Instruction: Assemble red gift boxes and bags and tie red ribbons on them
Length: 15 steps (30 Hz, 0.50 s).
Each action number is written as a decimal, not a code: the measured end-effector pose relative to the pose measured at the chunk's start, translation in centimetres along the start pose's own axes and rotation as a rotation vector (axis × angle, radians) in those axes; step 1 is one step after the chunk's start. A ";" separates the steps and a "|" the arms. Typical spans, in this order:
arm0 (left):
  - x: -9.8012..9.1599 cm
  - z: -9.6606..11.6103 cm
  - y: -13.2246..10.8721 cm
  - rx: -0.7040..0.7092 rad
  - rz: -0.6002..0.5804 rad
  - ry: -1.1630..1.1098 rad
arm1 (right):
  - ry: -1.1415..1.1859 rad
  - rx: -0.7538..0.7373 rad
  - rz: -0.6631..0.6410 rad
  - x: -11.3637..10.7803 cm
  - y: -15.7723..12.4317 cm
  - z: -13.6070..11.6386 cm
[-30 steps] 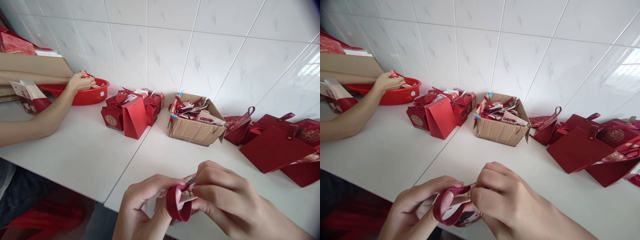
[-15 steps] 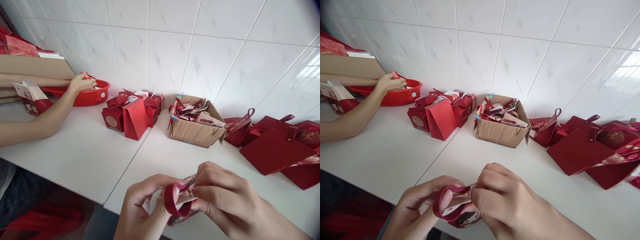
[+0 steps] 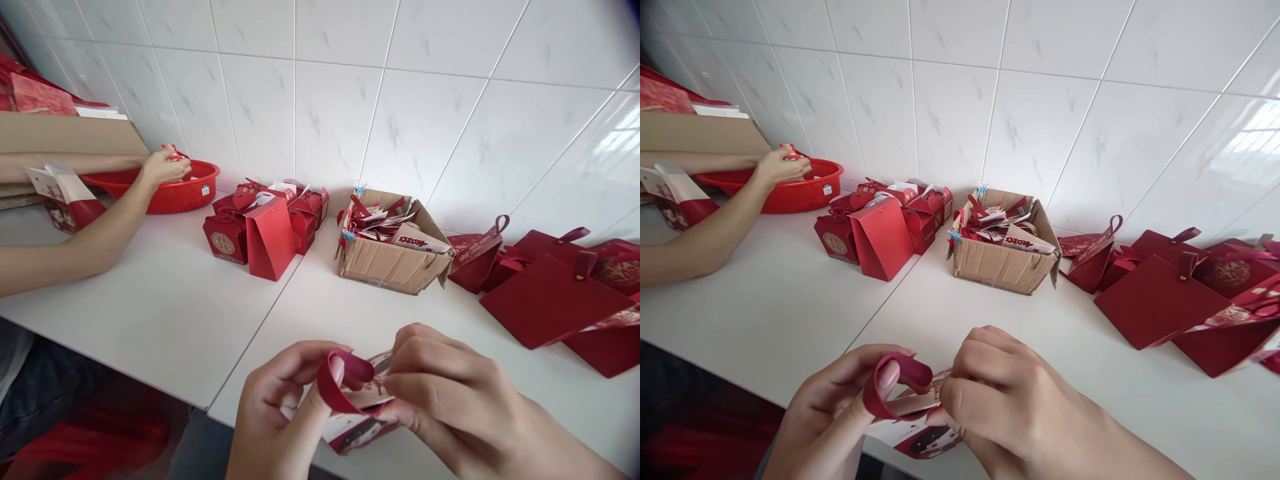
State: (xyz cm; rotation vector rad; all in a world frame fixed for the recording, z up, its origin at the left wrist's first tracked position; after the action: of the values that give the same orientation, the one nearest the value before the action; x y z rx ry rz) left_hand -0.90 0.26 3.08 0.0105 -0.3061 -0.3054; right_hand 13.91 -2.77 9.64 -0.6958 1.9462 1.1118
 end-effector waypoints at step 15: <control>-0.3 1.2 -0.4 0.047 0.117 0.204 | -0.006 0.005 0.000 0.1 0.0 0.0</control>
State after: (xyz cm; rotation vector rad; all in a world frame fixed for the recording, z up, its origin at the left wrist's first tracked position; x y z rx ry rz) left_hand -1.70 0.05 4.13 0.0695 -0.1103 -0.1787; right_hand 13.86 -2.75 9.52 -0.6888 1.9438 1.1072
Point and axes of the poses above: each hand's wrist, its own y-axis towards the middle knuckle, its own x-axis out of the palm, z = x × y, the point moved 6 cm from there along y, towards the middle knuckle, and after that the axes turned 11 degrees about -z, right-handed, at the moved point
